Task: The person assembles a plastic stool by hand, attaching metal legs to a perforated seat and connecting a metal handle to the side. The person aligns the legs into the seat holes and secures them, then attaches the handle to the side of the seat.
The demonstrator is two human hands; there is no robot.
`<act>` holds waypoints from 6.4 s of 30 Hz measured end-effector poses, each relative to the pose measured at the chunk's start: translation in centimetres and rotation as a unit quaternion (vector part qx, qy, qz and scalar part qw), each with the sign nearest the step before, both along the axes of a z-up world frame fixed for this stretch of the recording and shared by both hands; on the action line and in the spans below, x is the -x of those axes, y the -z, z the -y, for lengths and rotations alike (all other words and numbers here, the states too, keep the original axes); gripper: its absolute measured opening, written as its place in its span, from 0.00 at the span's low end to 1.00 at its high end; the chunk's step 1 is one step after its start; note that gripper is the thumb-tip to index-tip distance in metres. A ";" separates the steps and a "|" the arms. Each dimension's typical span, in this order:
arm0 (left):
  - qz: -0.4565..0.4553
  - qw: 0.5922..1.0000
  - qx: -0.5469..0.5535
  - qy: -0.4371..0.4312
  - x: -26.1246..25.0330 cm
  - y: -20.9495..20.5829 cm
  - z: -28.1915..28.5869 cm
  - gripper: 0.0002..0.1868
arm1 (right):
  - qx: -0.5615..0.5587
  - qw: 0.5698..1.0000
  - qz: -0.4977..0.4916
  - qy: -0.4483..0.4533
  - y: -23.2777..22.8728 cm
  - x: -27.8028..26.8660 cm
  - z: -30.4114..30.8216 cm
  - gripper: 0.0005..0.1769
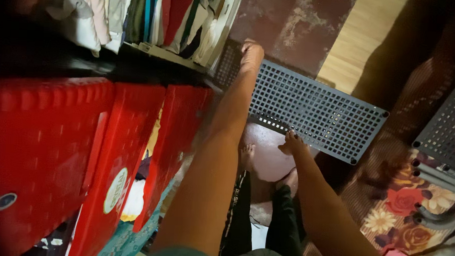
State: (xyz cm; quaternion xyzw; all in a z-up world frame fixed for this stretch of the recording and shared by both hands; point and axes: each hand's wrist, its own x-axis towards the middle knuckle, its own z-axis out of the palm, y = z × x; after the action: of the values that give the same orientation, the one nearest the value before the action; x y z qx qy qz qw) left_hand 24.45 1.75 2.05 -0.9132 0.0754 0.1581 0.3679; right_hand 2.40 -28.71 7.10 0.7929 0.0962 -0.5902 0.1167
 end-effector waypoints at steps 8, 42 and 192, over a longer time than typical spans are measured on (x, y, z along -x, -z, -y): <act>-0.023 0.999 -0.013 0.023 -0.7 0.3 0.2 0.02 | 0.000 1.000 -0.011 0.004 0.6 -0.1 -0.4 0.55; -0.051 0.988 0.021 -0.142 -1.2 -1.7 0.5 0.04 | 0.008 0.999 -0.004 0.051 0.2 0.4 -0.2 0.55; 0.126 -0.015 0.859 -0.497 10.3 1.0 -1.2 0.21 | -0.005 0.859 0.296 -0.417 -15.7 -20.6 -30.5 0.18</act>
State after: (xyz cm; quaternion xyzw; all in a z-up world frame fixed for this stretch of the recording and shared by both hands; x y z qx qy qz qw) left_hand 14.13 2.97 1.01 0.3594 0.3655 -0.0011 0.8586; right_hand 22.95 1.81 22.80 0.8168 0.3818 -0.2233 0.3705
